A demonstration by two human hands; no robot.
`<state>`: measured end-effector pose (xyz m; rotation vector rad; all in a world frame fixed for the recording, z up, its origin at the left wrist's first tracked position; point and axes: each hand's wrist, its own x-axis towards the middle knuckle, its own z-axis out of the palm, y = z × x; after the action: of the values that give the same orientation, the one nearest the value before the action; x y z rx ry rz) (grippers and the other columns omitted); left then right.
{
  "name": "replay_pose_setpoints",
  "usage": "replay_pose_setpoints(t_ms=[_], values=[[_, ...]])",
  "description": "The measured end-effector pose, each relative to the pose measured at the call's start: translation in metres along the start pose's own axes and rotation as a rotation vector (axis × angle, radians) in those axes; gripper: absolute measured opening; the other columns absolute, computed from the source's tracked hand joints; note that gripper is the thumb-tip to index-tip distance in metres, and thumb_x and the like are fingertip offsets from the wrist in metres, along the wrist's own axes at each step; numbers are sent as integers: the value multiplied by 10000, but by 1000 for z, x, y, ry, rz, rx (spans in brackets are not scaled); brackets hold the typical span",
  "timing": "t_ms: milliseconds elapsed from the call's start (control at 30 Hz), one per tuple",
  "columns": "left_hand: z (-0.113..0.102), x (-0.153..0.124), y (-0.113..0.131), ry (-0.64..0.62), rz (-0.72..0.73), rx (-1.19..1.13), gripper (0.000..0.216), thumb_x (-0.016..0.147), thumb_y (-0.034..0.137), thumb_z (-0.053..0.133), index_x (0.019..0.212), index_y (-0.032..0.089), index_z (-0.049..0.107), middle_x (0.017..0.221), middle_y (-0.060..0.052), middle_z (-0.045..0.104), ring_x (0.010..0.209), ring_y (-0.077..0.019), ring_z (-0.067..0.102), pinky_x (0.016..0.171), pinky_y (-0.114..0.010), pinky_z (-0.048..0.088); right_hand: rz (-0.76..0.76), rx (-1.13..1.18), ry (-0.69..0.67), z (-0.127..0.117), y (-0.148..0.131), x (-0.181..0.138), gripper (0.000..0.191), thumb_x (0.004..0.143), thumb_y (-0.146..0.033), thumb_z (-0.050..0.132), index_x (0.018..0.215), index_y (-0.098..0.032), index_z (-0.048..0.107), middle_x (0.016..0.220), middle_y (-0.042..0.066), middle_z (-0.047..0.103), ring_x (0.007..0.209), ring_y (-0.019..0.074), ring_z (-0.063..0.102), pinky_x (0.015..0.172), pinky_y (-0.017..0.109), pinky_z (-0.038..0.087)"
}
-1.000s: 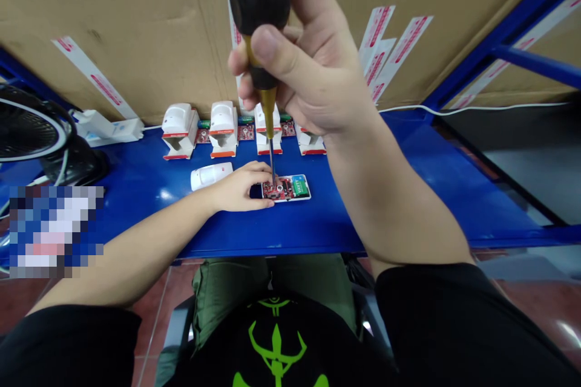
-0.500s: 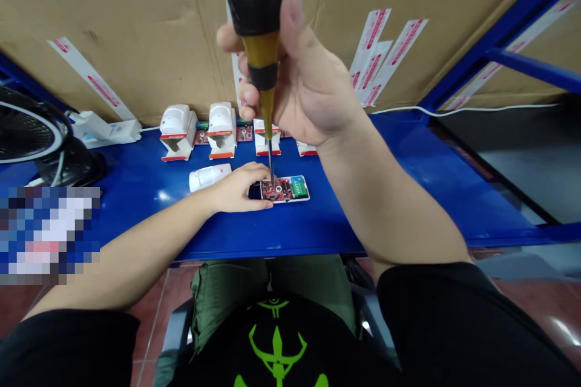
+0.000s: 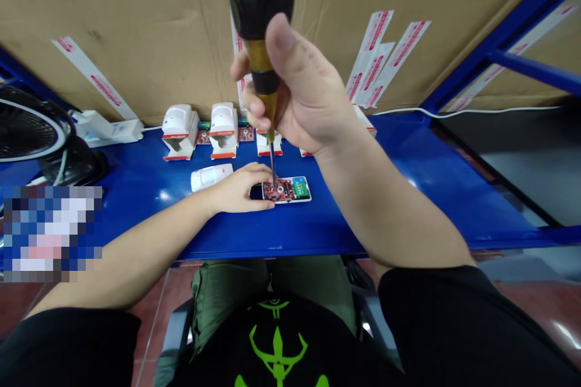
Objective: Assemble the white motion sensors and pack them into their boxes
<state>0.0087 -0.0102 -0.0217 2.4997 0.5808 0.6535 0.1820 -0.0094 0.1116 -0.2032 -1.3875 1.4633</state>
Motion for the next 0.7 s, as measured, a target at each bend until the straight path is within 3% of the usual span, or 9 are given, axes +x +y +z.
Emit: replay_pose_setpoints(t_ms=[100,200,333,433,567,700], values=[[0,0,0,2,0,7,354,955,477,802,1126,171,755,1220,-154,771,1147,-323,734,1067,-526,589,141,-12,-8,-7,-4,6,576,978,-819,654,980,-243,630,823,-56,652,552,69,536,452,211,391],[0,1,0,0,-6,4,349,955,478,800,1130,181,748,1212,-143,775,1143,-318,735,1080,-528,582,180,-51,51,-4,-7,4,596,981,-862,580,1012,-270,635,729,-63,591,480,89,404,403,238,297],[0,2,1,2,-4,-5,330,946,475,808,1096,188,744,1216,-147,775,1146,-325,734,1069,-539,587,13,-19,56,1,-3,-4,527,882,-737,828,988,-296,561,676,-113,491,460,70,274,408,207,221],[0,1,1,2,-11,-6,329,939,470,817,1098,188,754,1229,-154,776,1150,-330,735,1054,-543,595,15,2,7,-1,0,-5,503,878,-672,880,973,-289,567,740,-92,548,499,63,408,444,189,336],[-1,1,1,3,-26,-15,322,939,461,819,1110,194,764,1224,-146,780,1149,-326,740,1061,-538,594,166,15,-177,-7,-7,0,495,1017,-741,665,1032,-247,648,760,-45,601,539,89,500,473,211,428],[-1,2,2,5,-26,-29,310,933,457,820,1091,197,762,1219,-140,783,1160,-325,739,1064,-527,594,110,48,-209,2,-14,-5,400,1149,-583,425,1119,-237,622,608,-77,511,440,105,298,395,228,259]])
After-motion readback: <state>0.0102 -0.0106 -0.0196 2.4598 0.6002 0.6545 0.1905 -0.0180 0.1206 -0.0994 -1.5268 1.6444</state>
